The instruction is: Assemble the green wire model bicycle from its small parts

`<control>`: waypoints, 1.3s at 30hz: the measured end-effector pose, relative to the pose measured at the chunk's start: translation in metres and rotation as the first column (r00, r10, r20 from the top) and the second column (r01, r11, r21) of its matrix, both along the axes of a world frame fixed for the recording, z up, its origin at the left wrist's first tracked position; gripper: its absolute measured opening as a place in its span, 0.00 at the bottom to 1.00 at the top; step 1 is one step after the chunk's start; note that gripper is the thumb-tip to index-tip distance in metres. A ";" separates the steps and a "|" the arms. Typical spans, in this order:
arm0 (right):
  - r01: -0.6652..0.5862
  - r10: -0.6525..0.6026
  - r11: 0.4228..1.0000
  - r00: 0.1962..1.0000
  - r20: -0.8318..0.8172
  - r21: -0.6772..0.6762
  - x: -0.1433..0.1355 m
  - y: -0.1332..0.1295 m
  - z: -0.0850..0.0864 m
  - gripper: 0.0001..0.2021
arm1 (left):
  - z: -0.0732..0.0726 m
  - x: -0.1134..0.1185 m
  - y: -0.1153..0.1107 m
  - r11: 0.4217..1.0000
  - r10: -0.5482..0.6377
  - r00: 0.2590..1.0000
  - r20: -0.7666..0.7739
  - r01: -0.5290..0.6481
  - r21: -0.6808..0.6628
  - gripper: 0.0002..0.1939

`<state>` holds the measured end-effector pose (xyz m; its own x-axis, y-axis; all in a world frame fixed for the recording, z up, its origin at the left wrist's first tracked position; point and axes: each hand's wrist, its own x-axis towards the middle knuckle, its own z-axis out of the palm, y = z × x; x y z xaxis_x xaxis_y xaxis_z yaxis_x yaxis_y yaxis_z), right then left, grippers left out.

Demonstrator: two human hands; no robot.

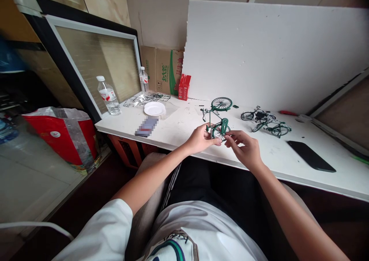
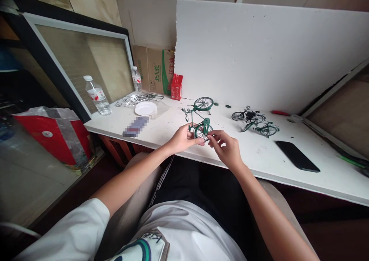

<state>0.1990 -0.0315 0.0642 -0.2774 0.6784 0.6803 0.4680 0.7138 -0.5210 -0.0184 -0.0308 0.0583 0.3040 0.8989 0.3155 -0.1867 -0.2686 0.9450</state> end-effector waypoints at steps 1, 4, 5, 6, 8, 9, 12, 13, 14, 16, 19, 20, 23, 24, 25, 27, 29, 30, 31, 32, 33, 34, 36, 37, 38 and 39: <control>0.002 -0.002 1.000 1.000 -0.008 -0.004 0.000 -0.001 0.001 0.13 | 0.001 0.000 0.000 1.000 -0.002 1.000 0.010 0.002 -0.005 0.30; -0.004 0.001 0.999 0.998 -0.068 -0.054 0.000 -0.002 0.003 0.17 | 0.004 -0.003 0.001 0.999 0.011 0.999 0.053 -0.010 -0.033 0.31; 0.000 -0.006 0.998 0.996 -0.094 -0.070 0.001 -0.001 0.003 0.18 | 0.006 -0.005 0.002 0.999 0.026 0.997 0.067 -0.024 -0.034 0.32; 0.012 -0.021 0.997 0.993 -0.113 -0.082 0.002 0.001 0.002 0.19 | 0.007 -0.008 0.004 0.999 0.045 0.996 0.079 -0.043 -0.029 0.32; 0.073 -0.083 0.993 0.990 -0.116 -0.089 0.006 0.007 -0.001 0.19 | 0.010 -0.014 0.007 0.996 0.089 0.992 0.088 -0.089 -0.011 0.32; 0.110 -0.119 0.990 0.989 -0.093 -0.092 0.008 0.011 -0.004 0.18 | 0.012 -0.017 0.008 0.993 0.115 0.989 0.093 -0.115 -0.006 0.32; 0.203 -0.198 0.971 0.979 0.052 -0.128 0.013 0.027 -0.019 0.16 | 0.018 -0.025 0.011 0.982 0.186 0.976 0.118 -0.187 0.000 0.31; 0.222 -0.209 0.965 0.972 0.102 -0.140 0.013 0.033 -0.025 0.16 | 0.020 -0.028 0.011 0.979 0.201 0.972 0.124 -0.203 0.003 0.31; 0.236 -0.215 0.962 0.965 0.151 -0.138 0.013 0.040 -0.030 0.16 | 0.022 -0.030 0.011 0.977 0.210 0.969 0.127 -0.213 0.005 0.31; 0.259 -0.224 0.958 0.944 0.242 -0.125 0.008 0.053 -0.038 0.15 | 0.025 -0.033 0.011 0.976 0.215 0.969 0.120 -0.217 0.011 0.31; 0.333 -0.262 0.935 0.881 0.394 -0.123 -0.005 0.073 -0.039 0.16 | 0.025 -0.036 0.013 0.975 0.220 0.969 0.109 -0.223 0.018 0.31; 0.361 -0.269 0.924 0.848 0.456 -0.126 -0.010 0.080 -0.037 0.17 | 0.024 -0.037 0.014 0.974 0.224 0.968 0.110 -0.227 0.023 0.32; 0.417 -0.260 0.900 0.748 0.611 -0.127 -0.025 0.098 -0.029 0.18 | 0.023 -0.039 0.016 0.970 0.233 0.966 0.115 -0.239 0.038 0.32; 0.425 -0.255 0.896 0.729 0.635 -0.128 -0.030 0.103 -0.028 0.18 | 0.023 -0.039 0.017 0.970 0.235 0.965 0.114 -0.241 0.038 0.33; 0.431 -0.251 0.893 0.715 0.653 -0.129 -0.034 0.107 -0.026 0.17 | 0.024 -0.040 0.017 0.970 0.236 0.965 0.110 -0.241 0.036 0.33; 0.437 -0.244 0.891 0.692 0.680 -0.125 -0.041 0.113 -0.025 0.17 | 0.026 -0.040 0.016 0.971 0.233 0.967 0.104 -0.238 0.034 0.33; 0.433 -0.233 0.894 0.670 0.705 -0.115 -0.046 0.116 -0.025 0.17 | 0.028 -0.041 0.015 0.972 0.228 0.968 0.101 -0.233 0.038 0.33; 0.426 -0.227 0.898 0.662 0.714 -0.110 -0.048 0.117 -0.025 0.17 | 0.028 -0.041 0.015 0.972 0.225 0.969 0.100 -0.230 0.040 0.34; 0.417 -0.219 0.903 0.656 0.722 -0.106 -0.050 0.117 -0.024 0.17 | 0.028 -0.041 0.015 0.973 0.223 0.970 0.100 -0.228 0.039 0.34; 0.408 -0.211 0.907 0.652 0.728 -0.103 -0.052 0.117 -0.024 0.17 | 0.028 -0.041 0.015 0.973 0.221 0.970 0.104 -0.226 0.036 0.34; 0.400 -0.204 0.911 0.650 0.732 -0.102 -0.053 0.118 -0.024 0.17 | 0.028 -0.041 0.015 0.975 0.217 0.970 0.110 -0.222 0.032 0.34; 0.396 -0.198 0.912 0.651 0.733 -0.104 -0.054 0.118 -0.024 0.17 | 0.027 -0.041 0.016 0.976 0.212 0.970 0.118 -0.216 0.029 0.34; 0.395 -0.193 0.911 0.659 0.727 -0.116 -0.054 0.120 -0.024 0.17 | 0.025 -0.041 0.017 0.978 0.200 0.971 0.130 -0.206 0.030 0.35; 0.400 -0.196 0.908 0.666 0.720 -0.124 -0.053 0.121 -0.024 0.16 | 0.025 -0.042 0.018 0.978 0.199 0.972 0.128 -0.205 0.033 0.35; 0.410 -0.203 0.902 0.675 0.709 -0.133 -0.052 0.123 -0.025 0.16 | 0.025 -0.042 0.018 0.977 0.203 0.972 0.122 -0.209 0.037 0.35; 0.424 -0.214 0.894 0.685 0.697 -0.142 -0.050 0.125 -0.025 0.15 | 0.025 -0.043 0.019 0.976 0.210 0.971 0.112 -0.216 0.041 0.34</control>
